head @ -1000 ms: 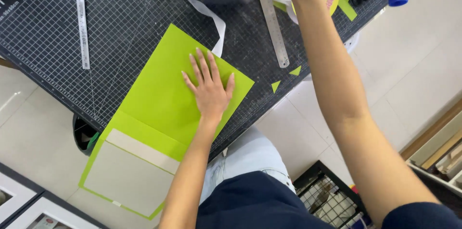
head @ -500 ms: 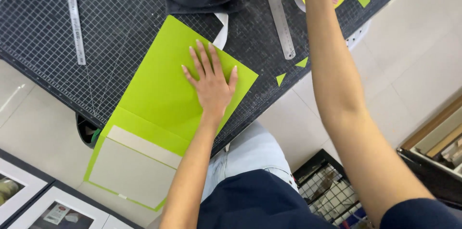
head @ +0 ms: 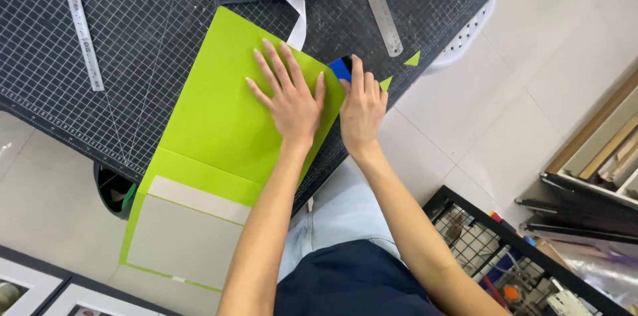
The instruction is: Assembling a green folder by applying glue to cardboard panels and folding paper over the edges.
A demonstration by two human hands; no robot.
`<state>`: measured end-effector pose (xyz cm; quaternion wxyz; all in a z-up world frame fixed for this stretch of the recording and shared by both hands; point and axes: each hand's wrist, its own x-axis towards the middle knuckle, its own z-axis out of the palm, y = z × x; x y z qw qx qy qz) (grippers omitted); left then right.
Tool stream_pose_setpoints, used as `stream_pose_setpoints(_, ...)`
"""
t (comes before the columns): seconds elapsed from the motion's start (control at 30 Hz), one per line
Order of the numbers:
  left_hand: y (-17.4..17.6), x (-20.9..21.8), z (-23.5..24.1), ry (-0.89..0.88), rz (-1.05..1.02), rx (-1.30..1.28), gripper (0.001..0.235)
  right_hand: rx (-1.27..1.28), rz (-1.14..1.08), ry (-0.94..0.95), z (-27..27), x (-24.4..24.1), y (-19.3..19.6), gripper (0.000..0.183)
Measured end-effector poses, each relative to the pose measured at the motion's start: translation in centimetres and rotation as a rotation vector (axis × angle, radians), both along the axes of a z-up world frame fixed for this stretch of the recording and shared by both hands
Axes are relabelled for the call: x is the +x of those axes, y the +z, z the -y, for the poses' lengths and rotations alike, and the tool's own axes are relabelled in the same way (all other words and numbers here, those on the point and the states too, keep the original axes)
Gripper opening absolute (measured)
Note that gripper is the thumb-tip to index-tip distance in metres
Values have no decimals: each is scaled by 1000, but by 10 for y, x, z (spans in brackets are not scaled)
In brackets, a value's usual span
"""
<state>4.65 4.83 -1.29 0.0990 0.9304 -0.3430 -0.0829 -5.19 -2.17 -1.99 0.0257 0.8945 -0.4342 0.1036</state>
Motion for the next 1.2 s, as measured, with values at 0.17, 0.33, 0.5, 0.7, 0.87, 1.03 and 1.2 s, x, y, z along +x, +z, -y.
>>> stream_pose_setpoints(0.17, 4, 2, -2, -2, -46, 19, 76, -132, 45, -39, 8, 4, -1, 44)
stream_pose_setpoints(0.33, 7, 3, -5, -8, -36, 27, 76, 124, 225, -48, -6, -2, 14, 46)
stream_pose_setpoints(0.5, 22, 4, -11, -6, 65, 44, 77, -99, 120, -40, -11, -10, 0, 40)
stream_pose_setpoints(0.7, 21, 7, -9, -1, 77, 28, 76, 106, 289, -58, -21, -13, 15, 42)
stream_pose_setpoints(0.87, 22, 7, -11, -17, 56, 28, 77, -67, 221, -10, -20, -16, 5, 39)
stream_pose_setpoints(1.03, 19, 2, -14, -18, 90, 20, 77, 124, 280, -110, -25, -17, 16, 42)
stream_pose_setpoints(1.2, 19, 5, -12, -22, 86, -6, 76, 33, 235, -107, -21, -18, -1, 42)
